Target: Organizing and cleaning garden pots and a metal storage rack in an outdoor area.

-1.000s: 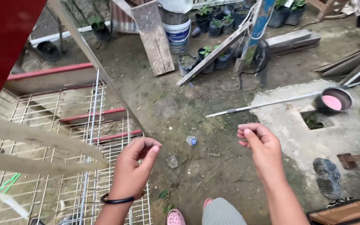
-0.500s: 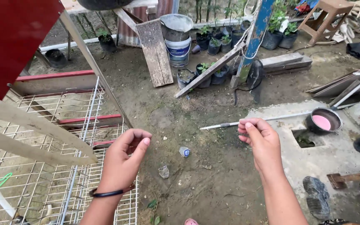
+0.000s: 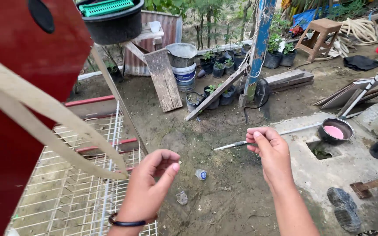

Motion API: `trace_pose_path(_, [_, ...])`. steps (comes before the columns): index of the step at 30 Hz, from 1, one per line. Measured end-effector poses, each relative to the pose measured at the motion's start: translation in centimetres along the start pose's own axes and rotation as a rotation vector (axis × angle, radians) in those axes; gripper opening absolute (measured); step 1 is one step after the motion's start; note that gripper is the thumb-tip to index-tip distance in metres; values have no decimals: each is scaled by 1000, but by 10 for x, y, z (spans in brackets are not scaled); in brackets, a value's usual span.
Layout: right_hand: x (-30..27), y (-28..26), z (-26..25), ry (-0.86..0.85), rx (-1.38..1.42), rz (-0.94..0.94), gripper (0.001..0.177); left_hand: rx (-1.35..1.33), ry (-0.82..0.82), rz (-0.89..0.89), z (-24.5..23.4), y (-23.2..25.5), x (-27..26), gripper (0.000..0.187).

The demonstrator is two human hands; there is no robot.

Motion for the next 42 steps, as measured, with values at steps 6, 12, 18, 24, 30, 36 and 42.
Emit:
trace_pose_path(6, [-60, 4, 54, 10, -3, -22, 18, -105, -61, 95, -31, 15, -46, 20])
trace_pose_path(12, [-115, 16, 85, 17, 50, -56, 19, -104, -166, 104, -70, 16, -84, 21])
trace_pose_path(18, [-171, 23, 89, 101, 68, -61, 20, -124, -196, 203, -83, 21, -102, 22])
trace_pose_path(24, [-179, 19, 42, 246, 40, -26, 20, -205, -261, 164, -60, 9, -92, 19])
trace_pose_path(30, [-155, 21, 30, 290, 32, -2, 20, -50, -140, 123, -60, -5, -89, 33])
trace_pose_path(36, [-117, 22, 65, 229, 95, -29, 19, 24, -54, 100, -77, 1, -83, 35])
trace_pose_path(42, [-162, 16, 136, 133, 131, -78, 18, -40, -93, 310, -104, 25, -133, 36])
Point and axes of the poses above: each hand's wrist, its own x-axis towards the middle knuckle, its own z-axis out of the palm, y = z × x, the point moved 2 cm from there along x, towards the middle knuckle, and after that the axes turned 8 degrees about z, right-handed, at the moved point
